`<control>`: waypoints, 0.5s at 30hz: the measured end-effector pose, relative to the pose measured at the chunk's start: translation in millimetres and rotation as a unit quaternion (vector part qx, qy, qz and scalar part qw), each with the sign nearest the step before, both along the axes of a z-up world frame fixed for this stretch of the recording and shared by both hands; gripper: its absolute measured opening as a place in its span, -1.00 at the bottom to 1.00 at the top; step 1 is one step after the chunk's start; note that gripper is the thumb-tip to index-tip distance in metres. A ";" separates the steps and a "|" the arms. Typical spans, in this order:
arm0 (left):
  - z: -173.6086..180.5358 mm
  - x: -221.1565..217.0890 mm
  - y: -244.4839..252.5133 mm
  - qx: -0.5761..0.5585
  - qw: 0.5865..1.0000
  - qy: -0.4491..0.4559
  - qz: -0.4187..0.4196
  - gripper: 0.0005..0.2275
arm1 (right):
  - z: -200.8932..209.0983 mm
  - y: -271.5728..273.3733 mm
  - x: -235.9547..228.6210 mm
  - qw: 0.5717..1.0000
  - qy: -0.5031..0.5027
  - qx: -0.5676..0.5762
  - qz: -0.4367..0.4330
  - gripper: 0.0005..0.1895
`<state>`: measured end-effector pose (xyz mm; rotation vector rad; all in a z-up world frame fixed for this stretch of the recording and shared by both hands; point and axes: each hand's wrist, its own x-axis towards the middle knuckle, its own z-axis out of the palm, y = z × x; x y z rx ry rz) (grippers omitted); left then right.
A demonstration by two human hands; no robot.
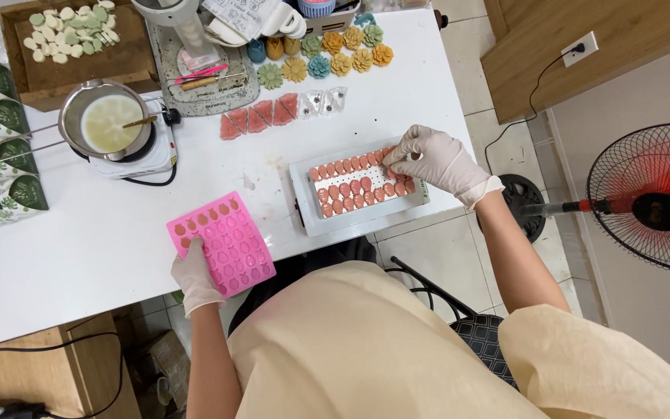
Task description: Removing small heart-shaped wax pieces from a pink silicone mold and arranging them on a tray.
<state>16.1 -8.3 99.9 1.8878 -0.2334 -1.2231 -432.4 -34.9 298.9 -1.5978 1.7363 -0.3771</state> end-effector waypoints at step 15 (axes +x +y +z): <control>-0.8 -1.9 1.4 -0.023 1.000 0.000 0.006 -0.75 | -14.6 -2.6 -2.5 0.995 0.072 -0.033 0.057 -0.77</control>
